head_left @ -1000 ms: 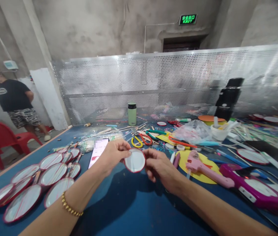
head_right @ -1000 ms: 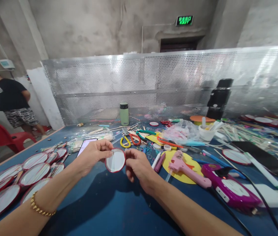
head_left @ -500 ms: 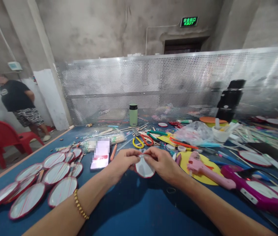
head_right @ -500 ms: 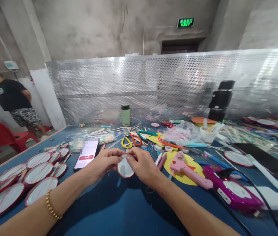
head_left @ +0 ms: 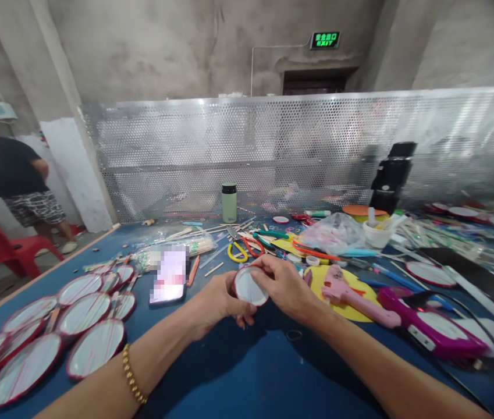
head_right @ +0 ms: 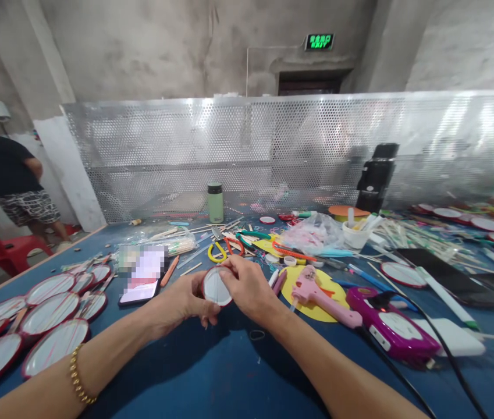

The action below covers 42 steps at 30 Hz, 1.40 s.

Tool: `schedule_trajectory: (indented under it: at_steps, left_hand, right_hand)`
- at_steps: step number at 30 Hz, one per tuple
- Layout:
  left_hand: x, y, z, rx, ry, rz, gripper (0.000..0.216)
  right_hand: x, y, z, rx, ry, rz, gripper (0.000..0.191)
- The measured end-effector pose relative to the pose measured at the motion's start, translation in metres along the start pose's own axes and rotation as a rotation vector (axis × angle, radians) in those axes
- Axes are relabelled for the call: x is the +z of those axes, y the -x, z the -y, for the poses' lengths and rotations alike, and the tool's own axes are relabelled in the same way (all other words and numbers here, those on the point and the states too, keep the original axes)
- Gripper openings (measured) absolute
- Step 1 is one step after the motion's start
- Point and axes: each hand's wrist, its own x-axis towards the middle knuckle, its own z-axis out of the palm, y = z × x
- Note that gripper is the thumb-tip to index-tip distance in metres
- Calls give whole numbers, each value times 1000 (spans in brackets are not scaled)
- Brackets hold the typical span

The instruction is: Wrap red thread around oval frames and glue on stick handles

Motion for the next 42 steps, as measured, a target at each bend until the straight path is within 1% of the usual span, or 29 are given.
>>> schedule_trajectory:
  at_steps: [3,11,17,21,24,27,29,32,34,36,42]
  left_hand:
    - [0,0,1,4,21,-15,43]
    - [0,3,-8,-38,85,33,33]
    - [-2,5,-8,-35,62,57,27]
    - [-2,5,-8,-26,-8,56,22]
    - [-3,6,-9,-16,-51,31,23]
    - [-6,6,-11,-19,-62,60,26]
    - [-9,5,-14,0,-51,61,32]
    - [-13,3,-18,64,-6,-39,40]
    - [-13,1,-18,98,35,-104,36]
    - [-11,0,-16,111,53,-140,33]
    - [-3,-1,-10,133,-62,-264,27]
  right_hand:
    - [0,-1,-1,-16,-6,2,15]
    - [-4,-1,-4,-36,-39,27,15]
    - [-6,-3,-5,-68,-29,45,15]
    - [-5,-1,-1,-74,-22,52,15]
    - [-5,1,0,-78,-31,53,16]
    - [-5,1,-1,-74,-38,50,16]
    - [-6,0,-1,-61,-51,61,16]
    - [-7,0,0,-32,-70,73,13]
    - [-7,0,3,-6,-63,65,8]
    - [-6,2,6,3,-51,65,8]
    - [-3,6,11,-26,-63,116,5]
